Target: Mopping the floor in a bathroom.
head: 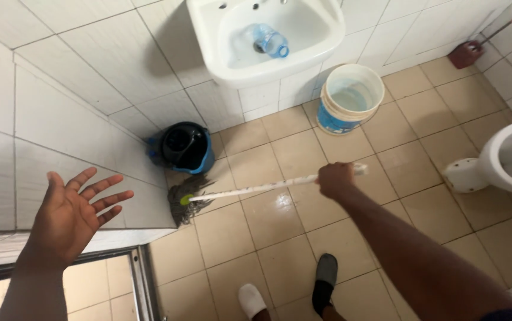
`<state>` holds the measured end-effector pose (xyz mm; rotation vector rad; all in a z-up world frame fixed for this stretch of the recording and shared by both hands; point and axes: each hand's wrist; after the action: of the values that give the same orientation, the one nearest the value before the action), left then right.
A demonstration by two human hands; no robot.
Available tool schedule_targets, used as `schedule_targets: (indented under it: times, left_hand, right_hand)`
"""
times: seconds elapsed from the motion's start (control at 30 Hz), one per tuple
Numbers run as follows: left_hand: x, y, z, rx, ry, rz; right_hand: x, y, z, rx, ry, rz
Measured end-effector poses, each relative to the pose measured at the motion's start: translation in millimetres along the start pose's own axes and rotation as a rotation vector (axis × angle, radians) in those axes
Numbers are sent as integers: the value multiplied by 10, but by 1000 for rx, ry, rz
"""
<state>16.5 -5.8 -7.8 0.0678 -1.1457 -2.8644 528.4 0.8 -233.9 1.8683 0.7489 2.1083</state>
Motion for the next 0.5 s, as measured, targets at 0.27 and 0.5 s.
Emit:
schedule_targets:
  times: [0.27,0.5]
  left_hand:
    - [-960,-286,159,7,-49,-123]
    - [-2186,-581,275,27,-146,-209]
  right_hand:
    - [276,614,1459,-170,27,-60]
    - [-132,1472,2849,-378,-53,-82]
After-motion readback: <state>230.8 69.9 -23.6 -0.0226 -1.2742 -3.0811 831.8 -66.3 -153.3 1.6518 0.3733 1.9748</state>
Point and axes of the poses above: each hand's wrist, its own y-axis away from the middle knuckle, its own x-axis out of the back of the hand, z = x × y, and after that the axes turned 14 degrees about x, right-handed
